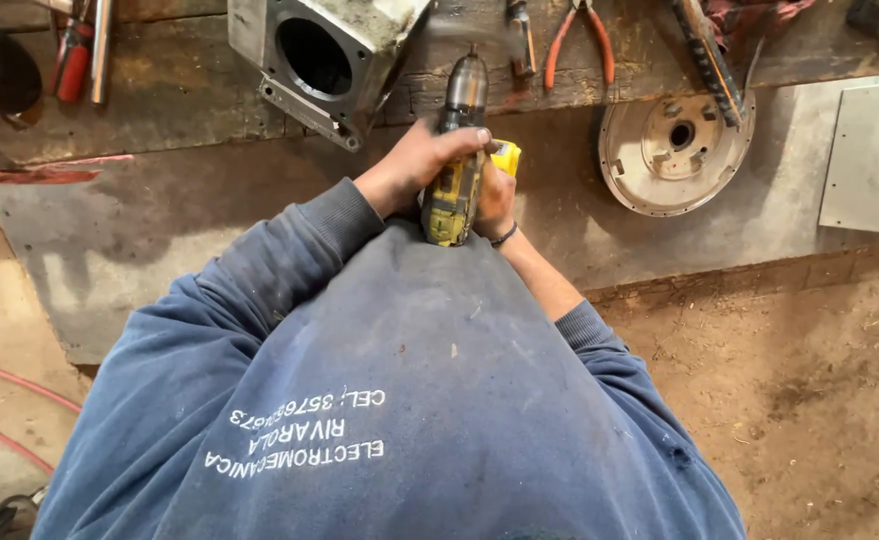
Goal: The person uses a yellow cordless drill equipped with a wire brush attachment to grind the surface of a metal engine block. They hold the drill with both hands and move it across the metal part, then later use a small yellow tool to work on the same component.
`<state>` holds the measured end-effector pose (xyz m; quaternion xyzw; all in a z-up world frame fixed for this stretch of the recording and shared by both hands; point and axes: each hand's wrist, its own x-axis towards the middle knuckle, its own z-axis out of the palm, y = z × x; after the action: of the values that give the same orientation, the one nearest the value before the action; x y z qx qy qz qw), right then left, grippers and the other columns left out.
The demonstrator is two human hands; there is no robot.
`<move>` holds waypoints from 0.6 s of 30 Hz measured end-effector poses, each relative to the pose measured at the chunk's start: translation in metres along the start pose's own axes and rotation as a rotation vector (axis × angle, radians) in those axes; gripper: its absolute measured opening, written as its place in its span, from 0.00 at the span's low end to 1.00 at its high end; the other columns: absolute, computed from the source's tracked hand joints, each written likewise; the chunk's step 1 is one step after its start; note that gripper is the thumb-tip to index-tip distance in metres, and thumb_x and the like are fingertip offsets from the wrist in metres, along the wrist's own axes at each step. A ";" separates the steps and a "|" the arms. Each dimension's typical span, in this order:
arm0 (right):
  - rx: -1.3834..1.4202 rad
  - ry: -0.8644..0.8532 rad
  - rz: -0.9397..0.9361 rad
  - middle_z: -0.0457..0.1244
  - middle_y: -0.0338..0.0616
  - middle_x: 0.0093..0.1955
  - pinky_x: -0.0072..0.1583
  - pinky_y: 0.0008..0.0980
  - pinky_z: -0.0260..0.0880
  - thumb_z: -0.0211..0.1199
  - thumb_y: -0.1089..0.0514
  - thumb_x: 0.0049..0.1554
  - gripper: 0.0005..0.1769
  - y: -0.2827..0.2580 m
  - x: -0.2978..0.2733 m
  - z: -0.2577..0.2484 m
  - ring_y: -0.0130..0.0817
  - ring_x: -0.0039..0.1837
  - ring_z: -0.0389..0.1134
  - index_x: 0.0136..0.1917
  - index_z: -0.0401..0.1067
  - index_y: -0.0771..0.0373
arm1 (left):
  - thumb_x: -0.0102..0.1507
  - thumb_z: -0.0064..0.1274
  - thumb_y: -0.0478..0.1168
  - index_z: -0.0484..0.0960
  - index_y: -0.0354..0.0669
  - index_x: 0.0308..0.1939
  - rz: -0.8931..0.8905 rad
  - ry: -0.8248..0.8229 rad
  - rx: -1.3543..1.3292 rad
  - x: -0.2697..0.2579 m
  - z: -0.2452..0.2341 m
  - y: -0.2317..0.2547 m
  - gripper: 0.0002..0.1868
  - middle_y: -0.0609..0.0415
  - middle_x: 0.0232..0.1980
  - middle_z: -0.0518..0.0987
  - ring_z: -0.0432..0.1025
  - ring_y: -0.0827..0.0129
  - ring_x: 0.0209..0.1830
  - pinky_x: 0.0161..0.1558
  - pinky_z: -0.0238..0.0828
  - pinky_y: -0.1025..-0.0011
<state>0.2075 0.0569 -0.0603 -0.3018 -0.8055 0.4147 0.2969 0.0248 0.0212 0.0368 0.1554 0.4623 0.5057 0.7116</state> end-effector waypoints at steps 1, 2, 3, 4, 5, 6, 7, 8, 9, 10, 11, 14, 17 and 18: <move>-0.053 0.009 -0.010 0.71 0.48 0.45 0.49 0.38 0.75 0.71 0.59 0.57 0.18 0.001 0.001 0.000 0.45 0.47 0.75 0.58 0.71 0.61 | 0.61 0.61 0.49 0.84 0.30 0.50 -0.022 -0.004 0.006 0.001 0.002 0.002 0.24 0.47 0.47 0.86 0.81 0.67 0.44 0.48 0.80 0.68; -0.101 0.013 -0.029 0.71 0.48 0.45 0.48 0.39 0.75 0.71 0.59 0.57 0.18 0.004 0.006 0.001 0.45 0.47 0.75 0.59 0.71 0.61 | 0.61 0.61 0.49 0.84 0.30 0.50 -0.036 0.000 0.012 0.002 0.002 0.007 0.24 0.46 0.47 0.86 0.81 0.66 0.44 0.48 0.80 0.68; -0.099 0.015 -0.041 0.71 0.48 0.45 0.48 0.39 0.75 0.71 0.59 0.57 0.18 0.004 0.009 0.001 0.45 0.47 0.75 0.59 0.71 0.61 | 0.61 0.61 0.49 0.84 0.30 0.50 -0.025 0.003 0.016 0.002 0.002 0.010 0.24 0.46 0.47 0.86 0.81 0.66 0.44 0.48 0.80 0.68; -0.089 0.016 -0.044 0.71 0.48 0.46 0.49 0.38 0.75 0.70 0.60 0.57 0.18 0.003 0.011 0.001 0.45 0.47 0.76 0.60 0.71 0.61 | 0.61 0.61 0.49 0.83 0.30 0.50 0.000 -0.008 0.002 0.001 0.002 0.013 0.24 0.46 0.47 0.85 0.81 0.66 0.44 0.48 0.80 0.67; -0.080 0.018 -0.047 0.72 0.48 0.47 0.49 0.37 0.75 0.68 0.61 0.58 0.18 0.003 0.014 0.001 0.44 0.48 0.76 0.61 0.71 0.61 | 0.61 0.61 0.49 0.83 0.30 0.51 0.025 -0.019 -0.011 0.000 0.002 0.016 0.24 0.46 0.48 0.85 0.80 0.66 0.44 0.48 0.81 0.67; -0.080 0.022 -0.059 0.72 0.48 0.47 0.49 0.37 0.75 0.68 0.61 0.58 0.18 0.005 0.017 0.001 0.44 0.48 0.76 0.61 0.71 0.61 | 0.61 0.61 0.49 0.83 0.30 0.51 0.036 -0.020 -0.006 0.001 0.001 0.015 0.24 0.46 0.48 0.85 0.80 0.66 0.44 0.48 0.81 0.67; -0.064 0.019 -0.051 0.72 0.47 0.46 0.49 0.37 0.75 0.68 0.61 0.58 0.20 0.007 0.021 0.002 0.43 0.47 0.76 0.63 0.70 0.62 | 0.61 0.61 0.49 0.82 0.30 0.51 0.043 -0.002 0.011 0.003 -0.001 0.014 0.25 0.47 0.49 0.85 0.81 0.67 0.45 0.50 0.80 0.67; -0.047 0.012 -0.042 0.72 0.46 0.46 0.48 0.37 0.75 0.68 0.61 0.59 0.21 0.009 0.023 0.003 0.43 0.47 0.77 0.64 0.70 0.62 | 0.61 0.61 0.49 0.82 0.31 0.52 0.048 0.018 0.023 0.005 -0.003 0.013 0.25 0.47 0.50 0.86 0.81 0.67 0.46 0.51 0.80 0.68; -0.047 0.011 -0.051 0.72 0.46 0.46 0.48 0.37 0.75 0.68 0.61 0.59 0.21 0.009 0.027 0.002 0.43 0.47 0.77 0.64 0.70 0.62 | 0.61 0.61 0.49 0.82 0.31 0.52 0.058 0.020 0.024 0.006 -0.003 0.017 0.25 0.47 0.50 0.86 0.81 0.67 0.46 0.51 0.80 0.68; -0.027 0.001 -0.049 0.72 0.45 0.47 0.49 0.37 0.76 0.67 0.61 0.60 0.20 0.008 0.024 0.002 0.42 0.48 0.77 0.64 0.70 0.61 | 0.61 0.61 0.49 0.81 0.31 0.52 0.058 0.020 0.030 0.004 -0.003 0.015 0.25 0.47 0.50 0.85 0.80 0.67 0.47 0.51 0.80 0.67; -0.007 -0.009 -0.046 0.73 0.45 0.48 0.50 0.37 0.77 0.67 0.61 0.61 0.18 0.007 0.020 0.003 0.42 0.48 0.77 0.64 0.70 0.60 | 0.60 0.61 0.49 0.80 0.31 0.53 0.059 0.021 0.036 0.003 -0.003 0.014 0.26 0.47 0.50 0.85 0.80 0.66 0.47 0.52 0.80 0.67; -0.068 -0.012 -0.044 0.72 0.47 0.46 0.48 0.38 0.75 0.71 0.58 0.56 0.23 0.001 0.024 0.002 0.44 0.46 0.75 0.62 0.69 0.62 | 0.61 0.61 0.50 0.82 0.29 0.53 0.060 0.008 0.061 -0.001 -0.001 0.017 0.27 0.47 0.51 0.85 0.81 0.66 0.48 0.53 0.80 0.67; -0.060 0.001 -0.108 0.72 0.47 0.47 0.49 0.38 0.75 0.71 0.59 0.57 0.20 0.000 0.027 0.001 0.45 0.47 0.76 0.61 0.70 0.60 | 0.61 0.61 0.49 0.79 0.31 0.55 0.098 0.001 0.037 0.002 -0.004 0.010 0.27 0.47 0.52 0.85 0.80 0.67 0.50 0.54 0.79 0.67; -0.059 -0.001 -0.108 0.72 0.47 0.47 0.49 0.38 0.75 0.71 0.59 0.57 0.20 0.000 0.026 0.000 0.45 0.47 0.76 0.61 0.70 0.60 | 0.61 0.61 0.49 0.79 0.31 0.55 0.098 0.003 0.035 0.001 -0.004 0.010 0.27 0.47 0.52 0.85 0.80 0.67 0.50 0.54 0.79 0.67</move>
<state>0.1904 0.0760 -0.0546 -0.2663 -0.8327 0.3741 0.3094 0.0159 0.0256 0.0412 0.1897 0.4639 0.5321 0.6824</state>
